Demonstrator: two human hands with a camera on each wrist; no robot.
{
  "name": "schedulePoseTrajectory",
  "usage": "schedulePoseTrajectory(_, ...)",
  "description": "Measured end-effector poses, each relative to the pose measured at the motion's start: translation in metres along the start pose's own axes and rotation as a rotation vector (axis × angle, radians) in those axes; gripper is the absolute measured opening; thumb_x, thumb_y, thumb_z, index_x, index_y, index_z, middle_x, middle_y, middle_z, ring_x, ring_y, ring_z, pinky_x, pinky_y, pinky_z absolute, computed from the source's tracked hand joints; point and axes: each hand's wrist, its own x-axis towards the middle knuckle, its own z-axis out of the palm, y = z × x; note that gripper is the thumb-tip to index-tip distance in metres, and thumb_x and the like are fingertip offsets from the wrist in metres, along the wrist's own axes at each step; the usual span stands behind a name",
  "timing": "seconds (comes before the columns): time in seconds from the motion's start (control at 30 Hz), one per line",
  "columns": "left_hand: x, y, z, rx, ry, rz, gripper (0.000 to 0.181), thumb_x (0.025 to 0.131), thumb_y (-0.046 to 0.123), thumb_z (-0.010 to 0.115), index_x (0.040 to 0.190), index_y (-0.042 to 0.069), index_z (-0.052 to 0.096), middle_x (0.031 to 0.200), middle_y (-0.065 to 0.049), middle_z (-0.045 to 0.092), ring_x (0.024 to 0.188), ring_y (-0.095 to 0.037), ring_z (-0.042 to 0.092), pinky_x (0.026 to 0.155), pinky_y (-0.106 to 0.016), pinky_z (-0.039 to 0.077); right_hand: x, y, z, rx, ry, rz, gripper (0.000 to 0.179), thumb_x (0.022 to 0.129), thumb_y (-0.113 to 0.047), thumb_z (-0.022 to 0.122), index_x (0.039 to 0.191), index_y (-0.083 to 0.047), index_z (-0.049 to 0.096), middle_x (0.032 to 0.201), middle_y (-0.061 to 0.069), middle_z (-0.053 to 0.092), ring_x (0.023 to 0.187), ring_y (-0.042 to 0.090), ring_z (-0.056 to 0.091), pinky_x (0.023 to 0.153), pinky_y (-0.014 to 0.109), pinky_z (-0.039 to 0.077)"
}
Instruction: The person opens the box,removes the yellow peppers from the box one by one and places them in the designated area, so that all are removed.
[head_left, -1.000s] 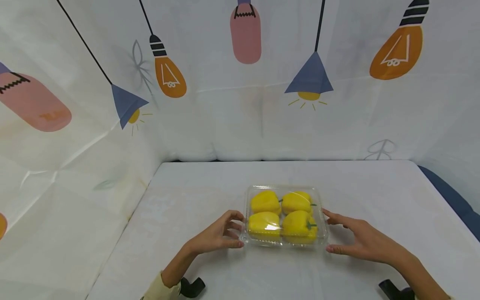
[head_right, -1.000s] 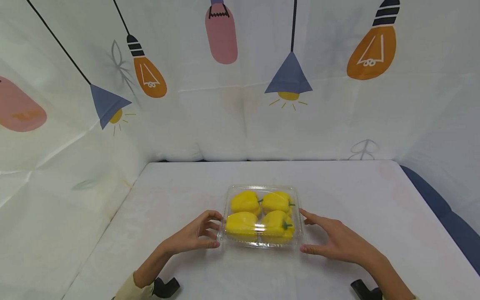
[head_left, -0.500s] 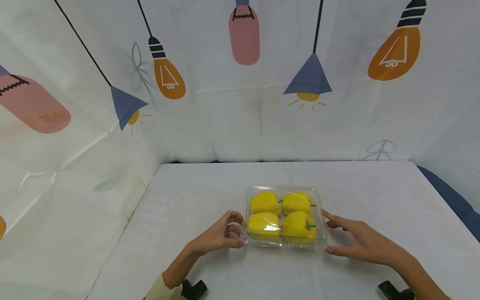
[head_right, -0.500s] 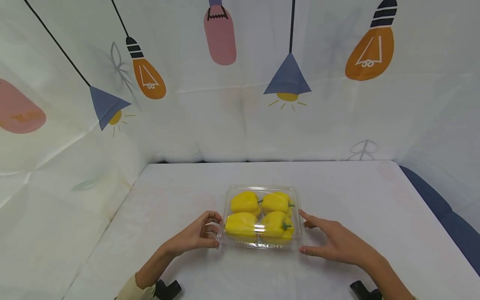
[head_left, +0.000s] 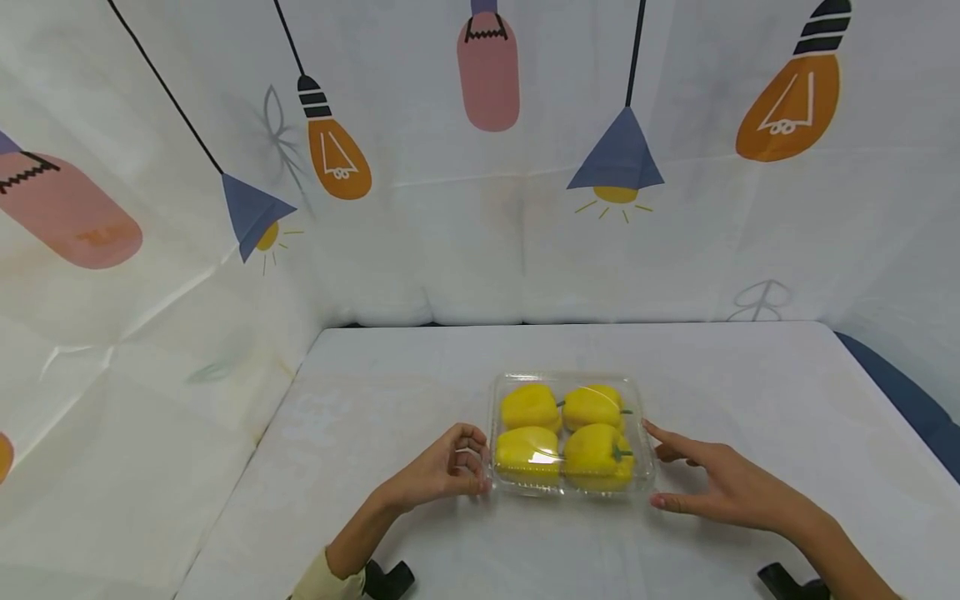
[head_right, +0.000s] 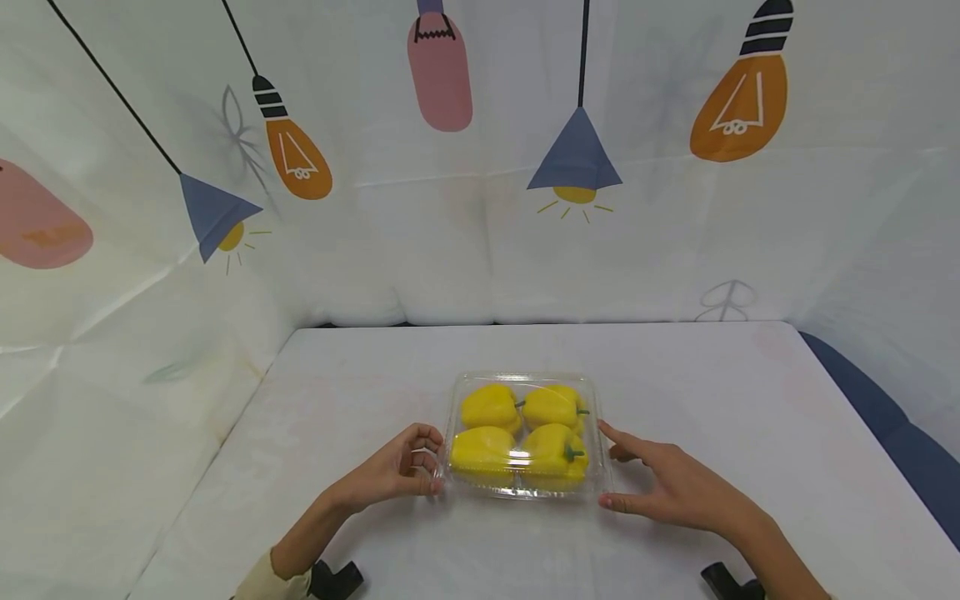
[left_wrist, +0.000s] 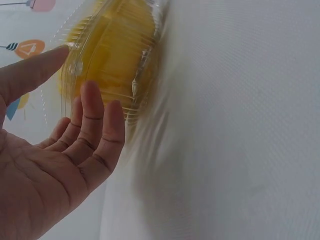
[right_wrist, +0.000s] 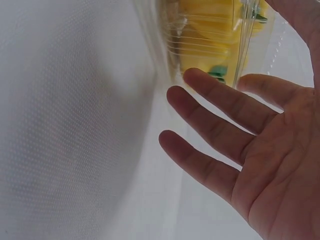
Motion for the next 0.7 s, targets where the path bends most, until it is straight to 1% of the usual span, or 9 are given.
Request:
schedulePoseTrajectory(0.13, -0.0005, -0.0005, -0.0009, -0.004, -0.009, -0.001, 0.072, 0.077, 0.010, 0.078, 0.130, -0.003, 0.030, 0.122, -0.025, 0.046, 0.091, -0.023, 0.057, 0.074, -0.030, 0.053, 0.0000, 0.0001, 0.0003, -0.001, -0.001, 0.001, 0.087, 0.078, -0.053, 0.070, 0.148, -0.025, 0.028, 0.118, 0.003, 0.062, 0.108, 0.030, 0.057, 0.083, 0.056, 0.047)
schedulePoseTrajectory(0.23, -0.0011, -0.0001, -0.0013, -0.013, -0.019, 0.006, 0.074, 0.076, 0.008, 0.079, 0.130, -0.002, 0.028, 0.122, -0.026, 0.044, 0.090, -0.023, 0.056, 0.075, -0.029, 0.053, -0.0001, 0.0000, 0.0004, -0.007, -0.001, 0.001, 0.087, 0.078, -0.053, 0.070, 0.149, -0.025, 0.028, 0.116, 0.002, 0.062, 0.108, 0.030, 0.057, 0.082, 0.056, 0.047)
schedulePoseTrajectory(0.37, -0.0015, -0.0005, -0.0008, -0.028, -0.026, 0.023, 0.073, 0.077, 0.006, 0.077, 0.130, -0.002, 0.027, 0.121, -0.026, 0.043, 0.090, -0.024, 0.055, 0.074, -0.029, 0.053, -0.0002, -0.0008, 0.0002, -0.007, -0.004, -0.002, 0.087, 0.079, -0.052, 0.070, 0.149, -0.023, 0.027, 0.116, 0.002, 0.063, 0.107, 0.030, 0.057, 0.082, 0.056, 0.047)
schedulePoseTrajectory(0.5, -0.0015, -0.0008, 0.0000, -0.026, -0.020, 0.026, 0.071, 0.079, 0.005, 0.075, 0.130, -0.001, 0.028, 0.120, -0.023, 0.044, 0.091, -0.027, 0.055, 0.073, -0.028, 0.052, -0.0002, -0.0015, 0.0000, -0.007, -0.006, 0.000, 0.087, 0.079, -0.052, 0.069, 0.149, -0.023, 0.027, 0.116, 0.002, 0.063, 0.107, 0.030, 0.058, 0.082, 0.056, 0.047)
schedulePoseTrajectory(0.6, -0.0014, -0.0012, 0.0009, -0.033, -0.010, 0.022, 0.068, 0.080, 0.003, 0.074, 0.131, -0.002, 0.028, 0.119, -0.021, 0.045, 0.091, -0.025, 0.055, 0.073, -0.027, 0.052, -0.0002, -0.0013, 0.0005, -0.005, -0.003, 0.005, 0.087, 0.078, -0.052, 0.070, 0.149, -0.024, 0.027, 0.116, 0.002, 0.063, 0.107, 0.030, 0.057, 0.082, 0.056, 0.047)
schedulePoseTrajectory(0.7, -0.0013, -0.0017, 0.0017, -0.047, 0.005, 0.011, 0.067, 0.080, 0.002, 0.073, 0.131, -0.002, 0.029, 0.117, -0.021, 0.048, 0.088, -0.020, 0.057, 0.072, -0.026, 0.052, -0.0002, -0.0008, 0.0014, 0.003, -0.005, 0.012, 0.087, 0.078, -0.052, 0.070, 0.149, -0.024, 0.027, 0.117, 0.004, 0.063, 0.107, 0.030, 0.058, 0.082, 0.056, 0.047)
